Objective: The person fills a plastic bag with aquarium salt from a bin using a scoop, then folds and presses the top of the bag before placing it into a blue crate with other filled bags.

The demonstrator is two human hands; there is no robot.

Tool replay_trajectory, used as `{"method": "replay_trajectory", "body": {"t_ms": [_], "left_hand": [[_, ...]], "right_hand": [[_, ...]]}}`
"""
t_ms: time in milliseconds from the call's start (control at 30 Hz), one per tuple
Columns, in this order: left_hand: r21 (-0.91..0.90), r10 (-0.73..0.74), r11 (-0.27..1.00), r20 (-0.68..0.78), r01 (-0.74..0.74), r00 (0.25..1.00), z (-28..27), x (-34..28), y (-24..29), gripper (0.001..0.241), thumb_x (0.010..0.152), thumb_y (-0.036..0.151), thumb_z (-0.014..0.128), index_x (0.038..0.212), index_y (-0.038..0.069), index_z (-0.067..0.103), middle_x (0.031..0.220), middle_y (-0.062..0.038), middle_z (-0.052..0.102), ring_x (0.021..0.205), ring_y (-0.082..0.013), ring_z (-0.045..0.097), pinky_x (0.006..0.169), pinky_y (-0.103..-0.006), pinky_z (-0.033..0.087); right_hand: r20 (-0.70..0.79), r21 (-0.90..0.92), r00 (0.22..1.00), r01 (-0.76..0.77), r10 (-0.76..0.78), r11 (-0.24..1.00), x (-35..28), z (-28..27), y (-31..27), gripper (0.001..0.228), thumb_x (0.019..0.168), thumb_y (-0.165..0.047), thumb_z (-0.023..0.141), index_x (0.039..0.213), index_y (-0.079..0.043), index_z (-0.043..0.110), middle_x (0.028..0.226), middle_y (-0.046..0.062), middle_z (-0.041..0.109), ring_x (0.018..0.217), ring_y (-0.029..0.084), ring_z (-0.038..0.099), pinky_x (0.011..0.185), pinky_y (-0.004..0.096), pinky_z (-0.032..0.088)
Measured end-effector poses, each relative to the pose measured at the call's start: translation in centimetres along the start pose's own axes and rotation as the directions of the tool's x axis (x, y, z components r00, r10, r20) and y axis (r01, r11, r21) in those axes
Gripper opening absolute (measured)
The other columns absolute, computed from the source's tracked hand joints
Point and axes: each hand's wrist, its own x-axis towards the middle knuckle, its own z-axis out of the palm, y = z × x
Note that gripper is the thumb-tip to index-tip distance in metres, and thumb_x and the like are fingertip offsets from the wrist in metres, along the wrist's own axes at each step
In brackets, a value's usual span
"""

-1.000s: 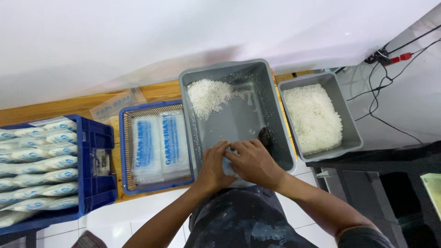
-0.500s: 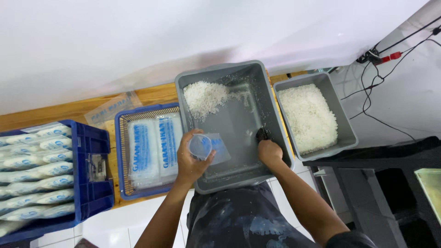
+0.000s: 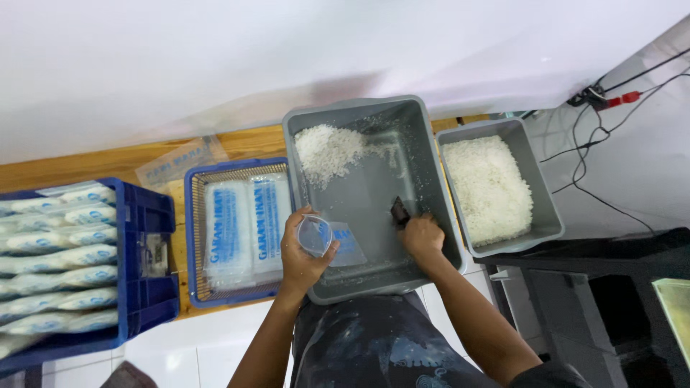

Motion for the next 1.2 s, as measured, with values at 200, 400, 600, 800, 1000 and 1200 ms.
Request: {"method": "replay_trajectory", "body": {"t_ms": [200,400,600,800,1000,1200], "left_hand": [[-0.02,-0.009,1.0,-0.011,0.009,1.0,-1.7,0.0,1.2,0.083,0.075,0.019,0.093,0.142,-0.002,0.05,0.118,-0.019,0.068,0.114,-0.0307,0.068,0.102,-0.0479,0.051],[-0.099,0.0,0.995,-0.074,-0.007,0.997,-2.7,0.7,2.0,0.084,0.075,0.017,0.093,0.143,-0.002,0.048,0.118,-0.018,0.067,0.113,-0.0263,0.067,0.102,-0.0441,0.05],[-0.11,-0.001,0.994,-0.108,-0.011,0.994,-3.2,0.7,2.7,0.083,0.073,0.006,0.09,0.142,-0.006,0.047,0.118,-0.022,0.066,0.112,-0.0312,0.068,0.102,-0.0475,0.05],[-0.066,0.017,0.998,-0.101,-0.024,0.995,-2.9,1.0,1.2,0.085,0.074,0.015,0.093,0.144,-0.002,0.049,0.115,-0.018,0.069,0.113,-0.0264,0.067,0.101,-0.044,0.048],[-0.03,0.065,0.997,-0.106,-0.068,0.992,-1.8,3.2,3.2,0.082,0.076,0.011,0.09,0.144,-0.003,0.046,0.115,-0.018,0.067,0.11,-0.026,0.065,0.099,-0.0445,0.047],[-0.012,0.05,0.999,-0.121,-0.052,0.991,-1.0,3.6,2.4,0.081,0.076,0.011,0.089,0.144,-0.003,0.046,0.115,-0.018,0.066,0.111,-0.0275,0.066,0.099,-0.0444,0.047]], "right_hand": [[-0.073,0.381,0.978,0.21,-0.197,0.901,-3.2,-5.6,1.6,0.036,0.099,-0.028,0.063,0.122,-0.002,0.053,0.1,0.03,0.076,0.093,0.048,0.077,0.075,0.057,0.061],[0.074,0.459,0.816,0.483,-0.574,0.746,-6.0,-12.4,0.3,0.029,0.104,-0.025,0.055,0.121,-0.004,0.066,0.107,0.027,0.076,0.103,0.049,0.074,0.085,0.057,0.06],[0.101,0.232,0.769,0.599,-0.631,0.767,-3.8,-14.3,0.7,0.029,0.099,-0.015,0.06,0.125,-0.005,0.066,0.114,0.023,0.077,0.109,0.044,0.074,0.091,0.055,0.059],[0.063,0.418,0.685,0.642,-0.726,0.642,-1.6,-12.6,-1.2,0.028,0.099,-0.013,0.061,0.125,-0.005,0.069,0.113,0.022,0.076,0.107,0.043,0.073,0.091,0.052,0.059],[0.162,0.491,0.484,0.717,-0.86,0.495,-1.8,-10.8,-8.4,0.03,0.096,-0.005,0.061,0.125,-0.004,0.07,0.114,0.021,0.074,0.106,0.042,0.073,0.087,0.051,0.06],[0.348,0.402,0.437,0.73,-0.83,0.553,-0.2,-8.3,-7.0,0.021,0.1,-0.018,0.063,0.098,0.0,0.073,0.091,0.016,0.074,0.078,0.028,0.072,0.067,0.04,0.061]]}}
